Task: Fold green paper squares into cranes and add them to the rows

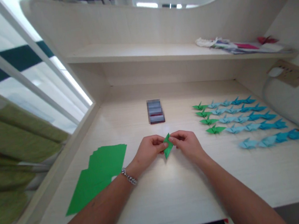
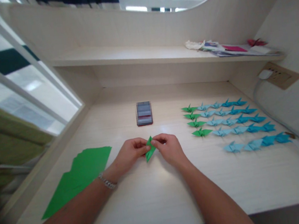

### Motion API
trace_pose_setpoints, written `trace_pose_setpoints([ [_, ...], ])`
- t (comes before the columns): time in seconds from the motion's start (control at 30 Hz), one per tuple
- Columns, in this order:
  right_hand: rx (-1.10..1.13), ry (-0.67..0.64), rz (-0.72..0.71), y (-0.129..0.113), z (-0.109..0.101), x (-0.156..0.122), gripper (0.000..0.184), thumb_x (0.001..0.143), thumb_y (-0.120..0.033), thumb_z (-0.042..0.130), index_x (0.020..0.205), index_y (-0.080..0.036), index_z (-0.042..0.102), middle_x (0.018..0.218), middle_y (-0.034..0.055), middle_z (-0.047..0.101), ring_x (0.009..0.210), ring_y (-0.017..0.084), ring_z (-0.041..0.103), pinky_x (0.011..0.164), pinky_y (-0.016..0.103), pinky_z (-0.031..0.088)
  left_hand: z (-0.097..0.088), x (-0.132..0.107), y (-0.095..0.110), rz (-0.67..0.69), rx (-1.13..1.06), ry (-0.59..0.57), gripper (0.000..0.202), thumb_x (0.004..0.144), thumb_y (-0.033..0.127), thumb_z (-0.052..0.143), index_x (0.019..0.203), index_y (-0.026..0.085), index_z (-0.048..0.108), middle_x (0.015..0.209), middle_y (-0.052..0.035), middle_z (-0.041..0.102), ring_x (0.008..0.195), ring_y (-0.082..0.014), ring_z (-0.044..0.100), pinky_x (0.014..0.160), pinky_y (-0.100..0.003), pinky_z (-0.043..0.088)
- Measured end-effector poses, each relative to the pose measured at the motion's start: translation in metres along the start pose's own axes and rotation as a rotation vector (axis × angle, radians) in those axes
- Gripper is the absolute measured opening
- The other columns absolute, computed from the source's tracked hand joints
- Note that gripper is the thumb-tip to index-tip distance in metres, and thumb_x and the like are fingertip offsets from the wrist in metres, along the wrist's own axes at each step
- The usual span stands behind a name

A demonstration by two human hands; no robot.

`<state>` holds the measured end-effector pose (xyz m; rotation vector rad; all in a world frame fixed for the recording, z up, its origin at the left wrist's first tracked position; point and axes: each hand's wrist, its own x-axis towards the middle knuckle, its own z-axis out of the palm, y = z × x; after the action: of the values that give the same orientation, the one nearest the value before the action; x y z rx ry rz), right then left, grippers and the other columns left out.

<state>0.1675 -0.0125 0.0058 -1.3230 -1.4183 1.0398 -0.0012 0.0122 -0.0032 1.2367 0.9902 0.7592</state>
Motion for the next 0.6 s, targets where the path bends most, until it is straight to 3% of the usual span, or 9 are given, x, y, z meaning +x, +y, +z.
trace_pose_setpoints([
  [0.23,0.054,-0.006,0.059,0.0051,0.0004,0.0018,0.021,0.071,-0.033,0.066,0.079,-0.015,0.071,0.068,0.0042,0.068,0.057,0.013,0.057,0.053,0.024,0.044,0.002,-0.0011,0.0014,0.021,-0.014,0.008,0.031,0.072,0.041,0.067,0.082,0.012,0.068,0.072,-0.0041,0.065,0.061,-0.0122,0.058,0.058,-0.025,0.048],
  [0.6,0.133,-0.006,0.087,0.0066,0.0043,0.0008,0.025,0.068,-0.037,0.068,0.079,-0.014,0.072,0.066,0.0047,0.068,0.054,0.013,0.055,0.051,0.024,0.044,-0.0019,-0.0017,0.002,0.011,0.039,0.015,0.025,0.069,0.035,0.07,0.078,0.012,0.07,0.069,-0.0042,0.066,0.059,-0.0121,0.057,0.055,-0.023,0.047],
])
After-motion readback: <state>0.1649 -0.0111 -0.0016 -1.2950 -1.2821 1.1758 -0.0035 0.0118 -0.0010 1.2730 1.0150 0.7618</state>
